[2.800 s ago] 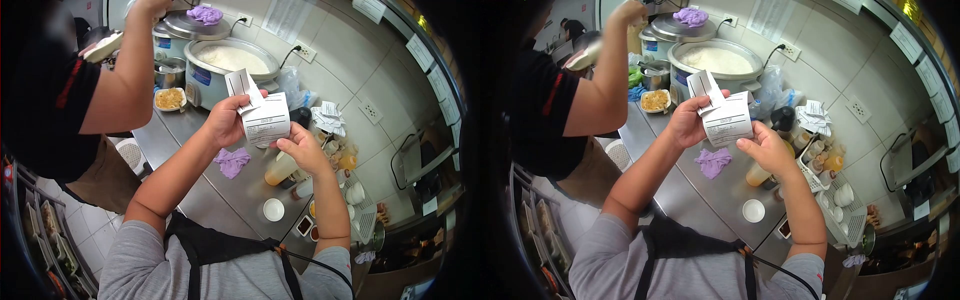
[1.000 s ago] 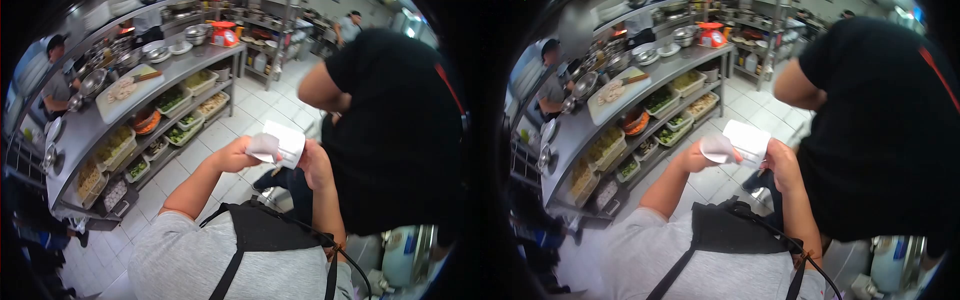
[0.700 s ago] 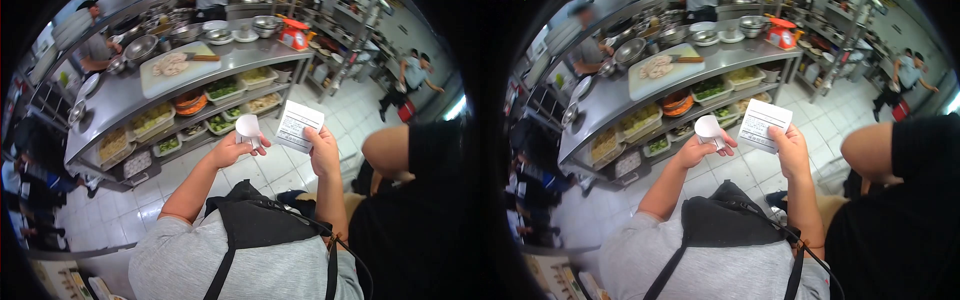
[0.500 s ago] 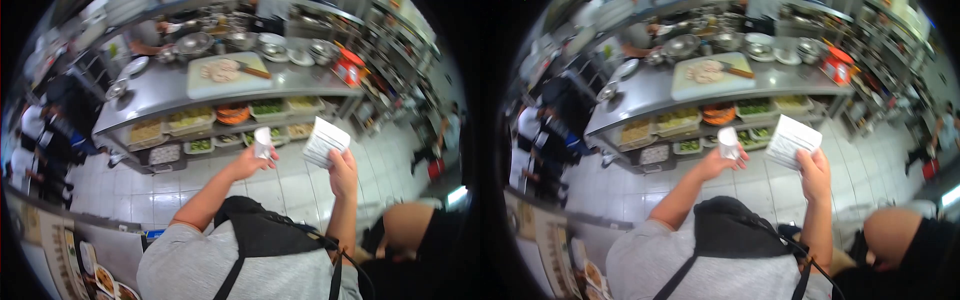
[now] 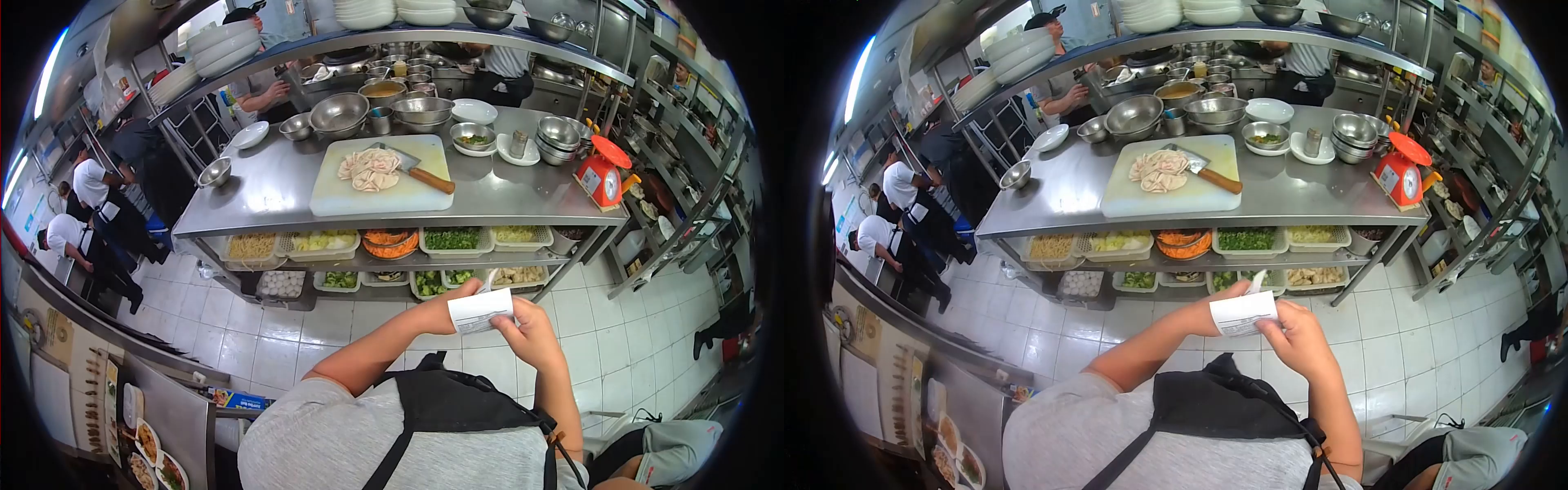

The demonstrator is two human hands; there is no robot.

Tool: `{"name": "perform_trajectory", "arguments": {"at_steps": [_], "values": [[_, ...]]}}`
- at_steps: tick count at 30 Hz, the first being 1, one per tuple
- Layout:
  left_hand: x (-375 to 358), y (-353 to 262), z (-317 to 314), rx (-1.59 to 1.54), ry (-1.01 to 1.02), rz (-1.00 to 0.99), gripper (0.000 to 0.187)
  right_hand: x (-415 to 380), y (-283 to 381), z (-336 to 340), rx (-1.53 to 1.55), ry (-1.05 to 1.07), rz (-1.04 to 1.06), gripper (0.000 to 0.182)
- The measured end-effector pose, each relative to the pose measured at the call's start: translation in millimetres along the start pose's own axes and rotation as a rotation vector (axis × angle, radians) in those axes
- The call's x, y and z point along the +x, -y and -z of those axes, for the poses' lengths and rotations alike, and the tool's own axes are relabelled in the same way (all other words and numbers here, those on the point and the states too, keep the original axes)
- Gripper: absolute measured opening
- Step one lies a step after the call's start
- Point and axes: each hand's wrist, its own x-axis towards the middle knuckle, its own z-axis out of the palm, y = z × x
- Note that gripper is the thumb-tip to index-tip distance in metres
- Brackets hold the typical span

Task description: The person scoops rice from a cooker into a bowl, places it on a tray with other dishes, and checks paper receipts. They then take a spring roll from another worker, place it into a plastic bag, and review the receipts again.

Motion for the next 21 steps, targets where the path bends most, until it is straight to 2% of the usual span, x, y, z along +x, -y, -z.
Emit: {"name": "perform_trajectory", "arguments": {"at_steps": [1,2,4,5,6,8,13,21], "values": [[6,0,3,-0.019,-0.060,-0.035,0.049,5,-6,4,0.038,-0.014,-0.042,0.018],[12,-1,9,-0.176,-0.065,-0.025,0.048,13,-13,8,0.126,-0.048,-0.076,0.018],[28,-2,23,-0.694,-0.124,0.098,0.042,28,-28,18,0.293,-0.123,-0.169,0.018],[36,-3,34,-0.845,-0.115,0.131,0.038,37,-41,21,0.367,-0.167,-0.174,0.024],[50,10,39,-0.880,-0.217,0.119,0.033,48,-49,26,0.493,-0.188,-0.194,0.026],[80,-3,56,-0.939,-0.275,0.117,0.023,65,-67,33,0.718,-0.235,-0.238,0.029],[141,24,99,-0.883,-0.325,0.122,0.018,121,-119,55,1.221,-0.271,-0.274,0.026],[234,54,175,-0.891,-0.304,0.115,0.021,224,-172,101,1.216,-0.286,-0.251,0.026]]}}
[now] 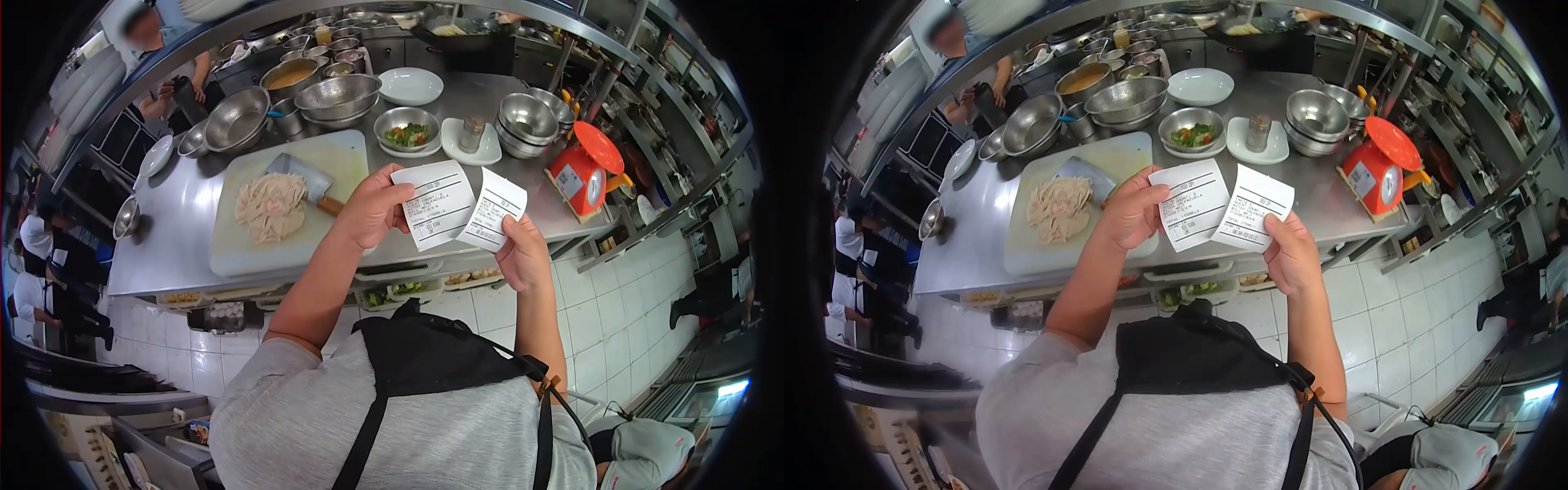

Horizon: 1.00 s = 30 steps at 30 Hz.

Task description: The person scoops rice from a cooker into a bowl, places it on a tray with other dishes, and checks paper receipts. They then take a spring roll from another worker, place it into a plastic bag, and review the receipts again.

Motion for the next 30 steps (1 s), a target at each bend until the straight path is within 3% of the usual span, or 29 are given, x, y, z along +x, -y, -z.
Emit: {"name": "perform_trajectory", "arguments": {"at_steps": [8,11,16,20,22,27,30], "values": [[63,-3,6,0.016,-0.071,-0.015,0.027,61,21,30,-0.096,-0.046,-0.001,0.031],[69,-1,9,0.038,-0.118,-0.115,0.026,84,53,30,-0.341,-0.105,-0.004,0.027],[54,-4,13,-0.021,-0.301,-0.297,0.022,134,182,-17,-0.875,-0.016,0.422,0.029],[35,4,18,-0.064,-0.428,-0.415,0.020,180,295,-78,-0.841,0.037,1.099,0.037],[23,11,24,-0.071,-0.449,-0.447,0.019,206,339,-102,-0.878,0.001,1.295,0.038],[-6,15,25,-0.119,-0.711,-0.521,0.019,266,381,-126,-1.066,-0.093,1.232,0.038],[-30,11,28,-0.100,-0.758,-0.546,0.022,287,380,-128,-1.119,-0.098,1.166,0.039]]}}
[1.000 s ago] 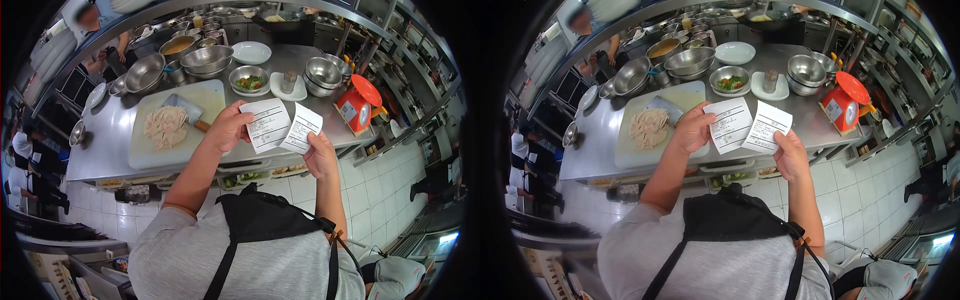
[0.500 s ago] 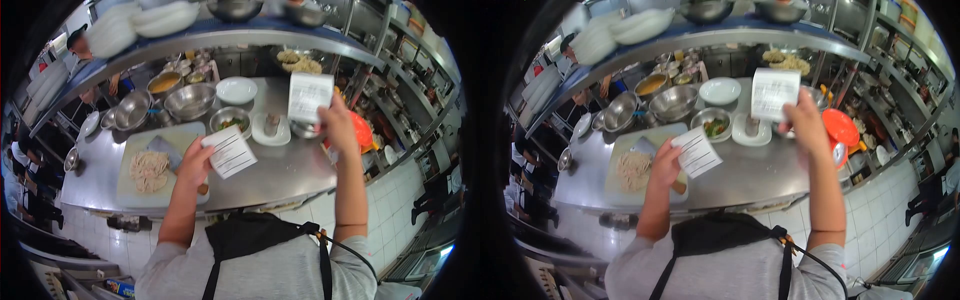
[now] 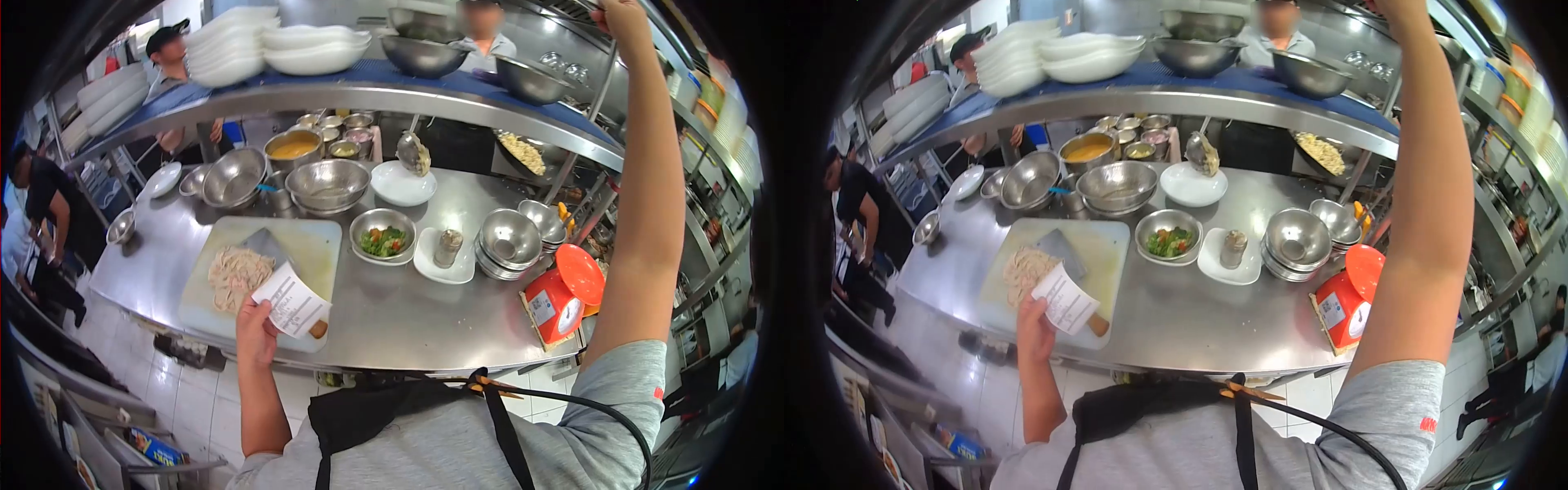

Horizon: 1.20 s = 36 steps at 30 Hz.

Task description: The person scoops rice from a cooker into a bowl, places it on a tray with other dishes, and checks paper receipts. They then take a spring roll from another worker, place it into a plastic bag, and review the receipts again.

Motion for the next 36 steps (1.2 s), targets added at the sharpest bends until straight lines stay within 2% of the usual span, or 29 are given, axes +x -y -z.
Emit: {"name": "perform_trajectory", "arguments": {"at_steps": [6,13,19,26,29,31,32,33,34,35,36], "values": [[-17,-9,31,-0.042,-0.064,-0.096,0.036,18,-8,-16,-0.018,0.043,-0.017,0.040],[-15,-11,39,-0.057,-0.109,-0.139,0.028,13,3,-21,-0.020,0.130,-0.087,0.045],[-2,-4,44,-0.029,-0.082,-0.045,0.028,14,5,-23,-0.112,0.132,-0.100,0.046],[19,1,11,0.005,0.005,-0.049,0.025,30,-11,-40,-0.285,-0.066,0.106,0.036],[31,1,-7,0.016,0.053,-0.092,0.022,-13,-10,-48,-0.485,-0.216,0.400,0.035],[38,-2,-25,0.032,0.079,-0.156,0.019,-75,-3,-69,-0.404,0.106,0.489,0.035],[40,-6,-37,0.026,0.119,-0.164,0.018,-134,47,-76,-0.214,0.508,0.079,0.037],[41,-13,-50,0.020,0.163,-0.177,0.016,-175,66,-77,-0.109,0.750,0.122,0.040],[42,-16,-58,0.014,0.213,-0.193,0.015,-210,58,-92,0.225,0.921,0.001,0.044],[42,-15,-63,0.010,0.254,-0.214,0.015,-238,58,-97,0.220,1.000,0.117,0.048],[43,-15,-68,0.004,0.298,-0.236,0.015,-254,69,-97,0.335,1.170,-0.042,0.045]]}}
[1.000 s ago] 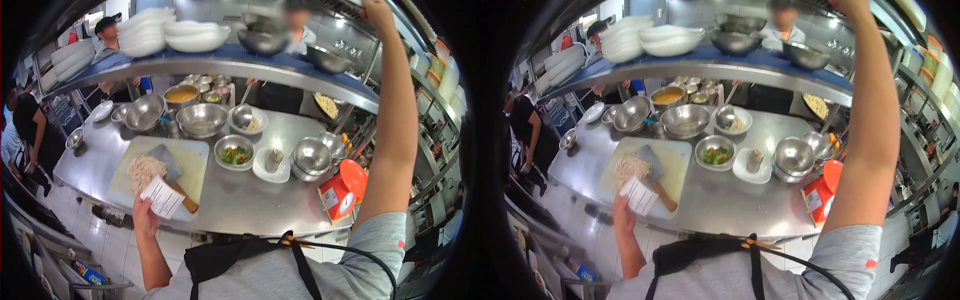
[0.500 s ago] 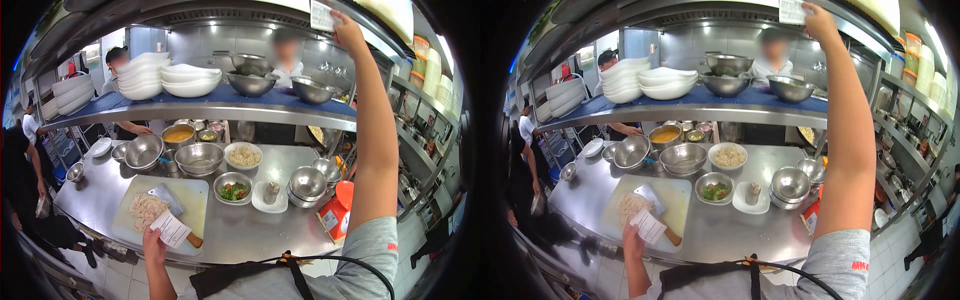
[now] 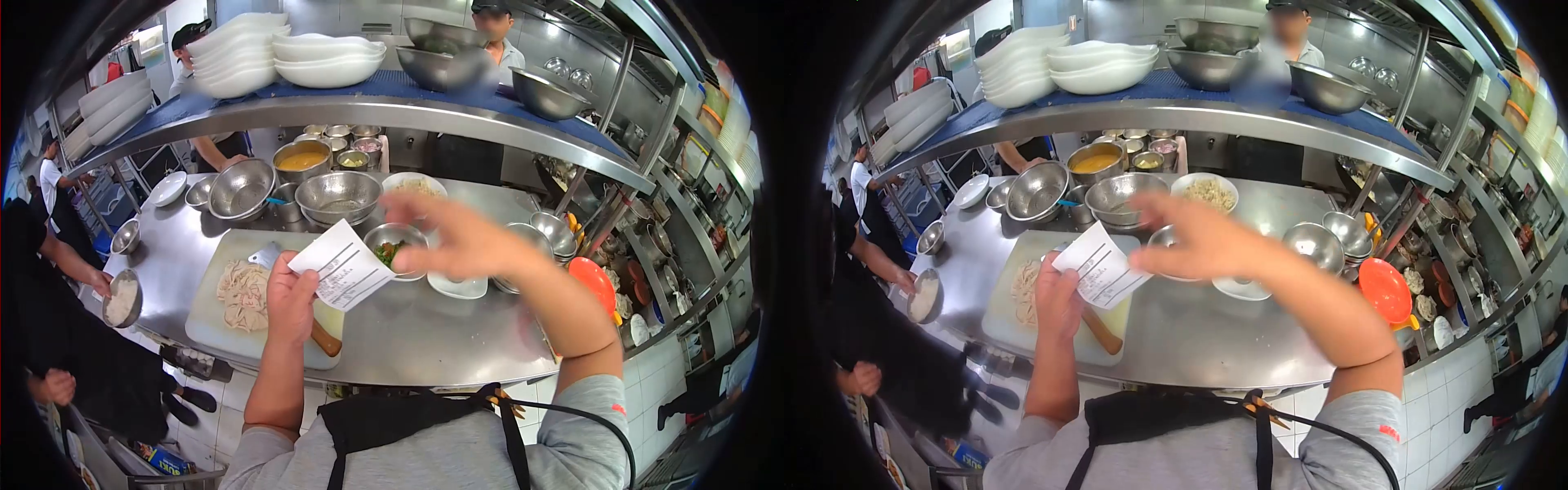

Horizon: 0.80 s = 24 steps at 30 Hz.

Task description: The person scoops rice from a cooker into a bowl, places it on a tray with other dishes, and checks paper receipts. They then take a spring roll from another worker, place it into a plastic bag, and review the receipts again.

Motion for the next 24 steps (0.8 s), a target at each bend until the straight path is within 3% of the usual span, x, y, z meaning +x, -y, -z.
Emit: {"name": "perform_trajectory", "arguments": {"at_steps": [2,5,6,7,8,10,11,12,17,24], "values": [[7,3,-9,-0.004,0.030,-0.050,0.015,3,-17,-29,0.326,0.085,0.016,0.032],[8,3,-11,0.050,0.044,-0.082,0.020,9,-4,-16,0.024,0.067,-0.086,0.018],[8,0,-14,0.064,0.047,-0.088,0.022,19,-11,-9,-0.218,-0.179,0.169,0.010],[8,-6,-19,0.078,0.049,-0.095,0.023,31,-7,16,-0.380,-0.259,0.217,0.008],[7,-9,-21,0.094,0.049,-0.102,0.025,47,3,48,-0.507,-0.470,0.429,0.010],[4,-8,-7,0.143,0.069,-0.071,0.029,73,26,117,-0.524,-0.869,0.439,0.012],[0,-9,-1,0.157,0.064,-0.048,0.028,82,40,148,-0.321,-1.002,0.269,0.012],[-4,-10,5,0.174,0.057,-0.024,0.028,94,41,180,-0.265,-1.093,0.226,0.013],[-32,-18,34,0.200,-0.059,0.036,0.025,116,15,232,-0.258,-1.084,-0.068,0.017],[-60,-30,42,0.217,-0.194,0.003,0.023,131,7,248,-0.394,-1.051,-0.143,0.022]]}}
